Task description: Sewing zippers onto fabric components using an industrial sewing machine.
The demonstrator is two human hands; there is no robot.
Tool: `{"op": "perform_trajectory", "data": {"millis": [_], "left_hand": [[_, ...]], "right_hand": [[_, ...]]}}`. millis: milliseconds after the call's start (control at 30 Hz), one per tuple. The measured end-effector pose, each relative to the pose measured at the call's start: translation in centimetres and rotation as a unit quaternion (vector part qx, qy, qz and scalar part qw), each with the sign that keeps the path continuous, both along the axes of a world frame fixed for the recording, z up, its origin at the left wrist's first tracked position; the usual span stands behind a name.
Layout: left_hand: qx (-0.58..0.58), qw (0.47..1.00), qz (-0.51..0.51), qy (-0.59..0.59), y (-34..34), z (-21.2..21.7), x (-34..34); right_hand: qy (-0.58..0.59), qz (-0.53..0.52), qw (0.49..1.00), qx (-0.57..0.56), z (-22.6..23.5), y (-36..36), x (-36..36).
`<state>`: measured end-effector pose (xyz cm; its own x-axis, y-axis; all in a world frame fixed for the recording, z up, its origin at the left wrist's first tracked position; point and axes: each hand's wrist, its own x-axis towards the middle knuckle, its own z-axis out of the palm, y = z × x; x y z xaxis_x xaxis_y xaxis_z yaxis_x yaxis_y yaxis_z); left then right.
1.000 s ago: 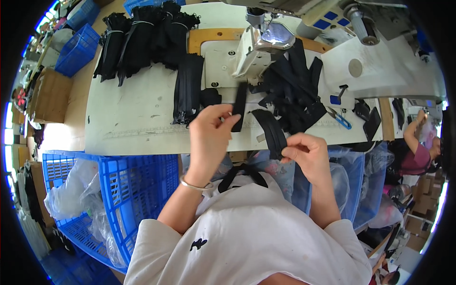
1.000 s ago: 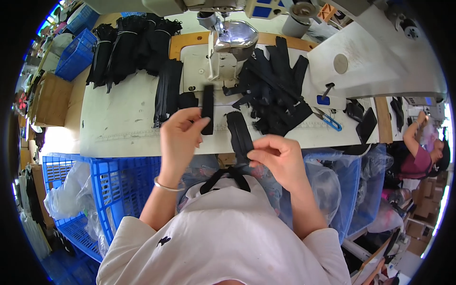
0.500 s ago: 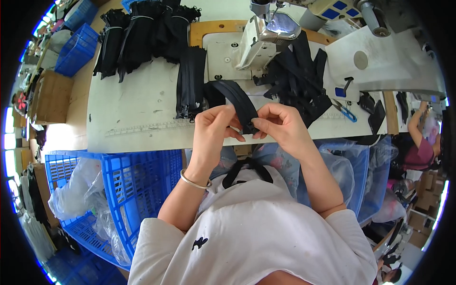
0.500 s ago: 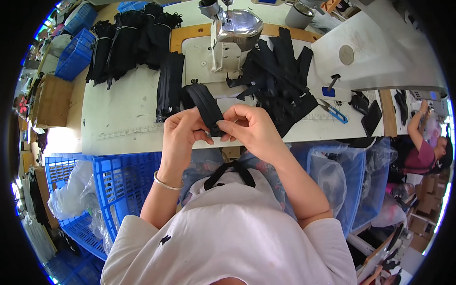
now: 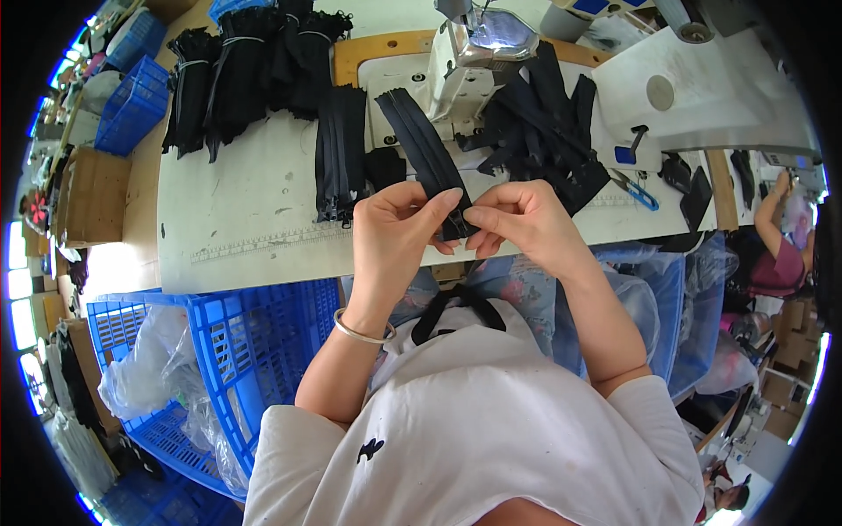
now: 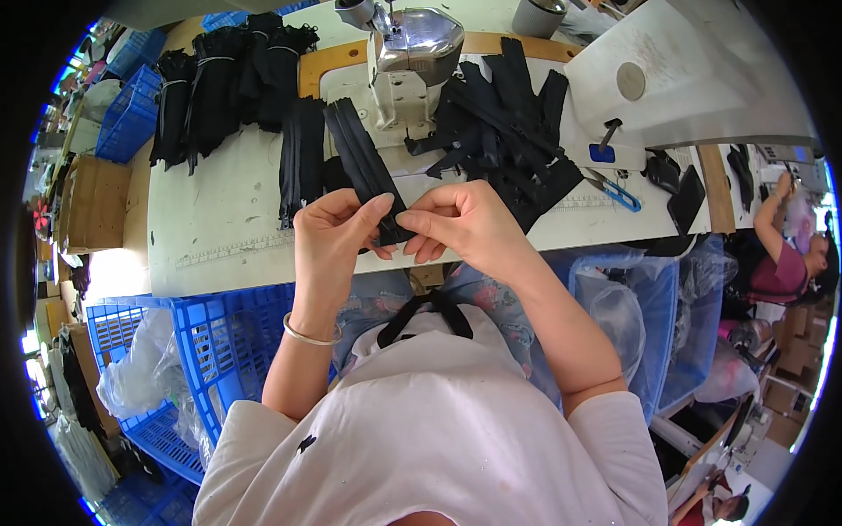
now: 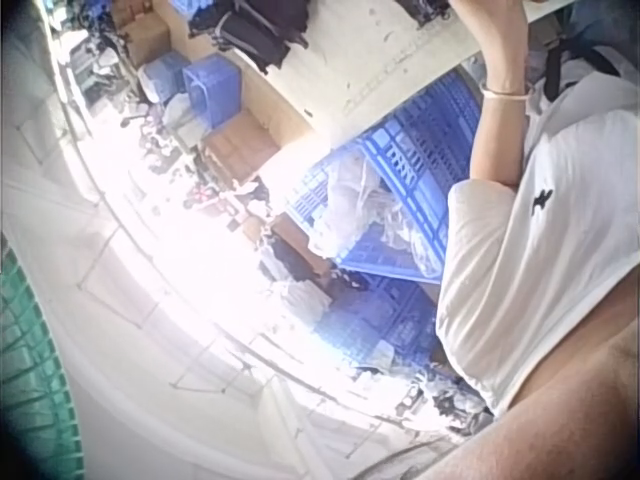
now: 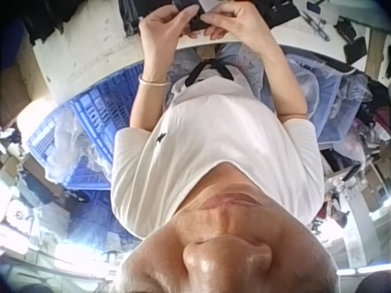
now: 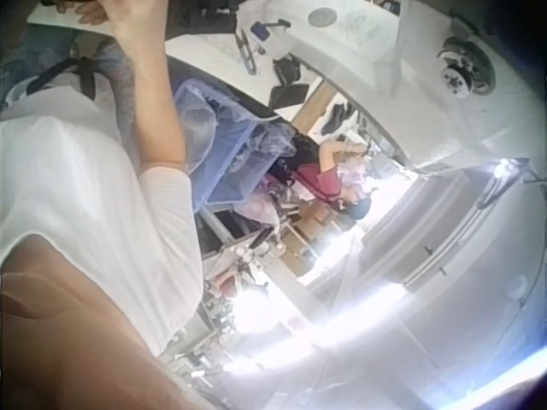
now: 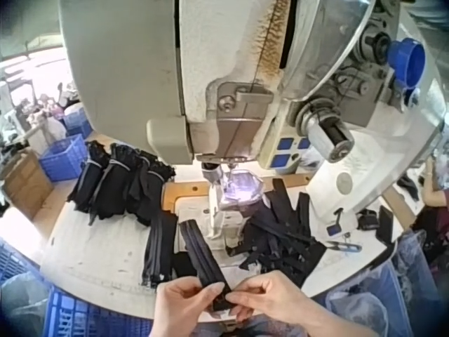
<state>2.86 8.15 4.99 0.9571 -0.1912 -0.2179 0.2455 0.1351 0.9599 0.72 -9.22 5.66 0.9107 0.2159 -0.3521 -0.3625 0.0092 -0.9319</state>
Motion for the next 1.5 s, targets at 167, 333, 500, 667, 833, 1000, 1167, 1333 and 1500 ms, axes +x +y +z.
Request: {"op": "perform_trajectory", "data": {"millis": [167, 333, 500, 667, 833, 1000, 1167, 1333, 1500], "left_hand": [[-0.009, 1.000, 0.007, -0.005, -0.1, 0.1, 0.0], [0.001, 1.000, -0.007, -0.022, -0.1, 0.2, 0.4], [-0.029, 0.998, 0.020, -0.058, -0.5, 0.9, 2.4], [-0.084, 0.995, -0.012, -0.056, -0.5, 2.4, 5.2], [-0.121, 0.992, -0.043, -0.017, -0.8, 3.2, 6.3], [-0.129, 0.988, -0.077, -0.020, -0.6, 3.9, 7.3], [-0.130, 0.987, -0.094, -0.022, -0.8, 4.7, 7.6], [-0.112, 0.990, -0.082, -0.030, -1.0, 4.7, 7.6], [-0.099, 0.990, -0.097, -0.035, -1.2, 5.3, 8.0]], "right_hand": [[-0.020, -0.003, 1.000, 0.009, -0.2, 0.1, 0.1], [-0.038, -0.018, 0.999, 0.023, -0.4, 0.1, 0.1], [-0.078, -0.026, 0.996, 0.027, 0.7, -0.1, 0.4], [-0.103, -0.060, 0.993, -0.008, 2.1, 0.2, 0.0], [-0.153, -0.097, 0.982, -0.055, 2.8, 0.7, 0.0], [-0.179, -0.112, 0.976, -0.057, 3.3, 1.1, 0.3], [-0.187, -0.128, 0.973, -0.040, 3.4, 1.4, 0.3], [-0.177, -0.120, 0.976, -0.036, 3.5, 1.4, 0.3], [-0.206, -0.134, 0.969, -0.009, 3.6, 1.7, 0.5]]}}
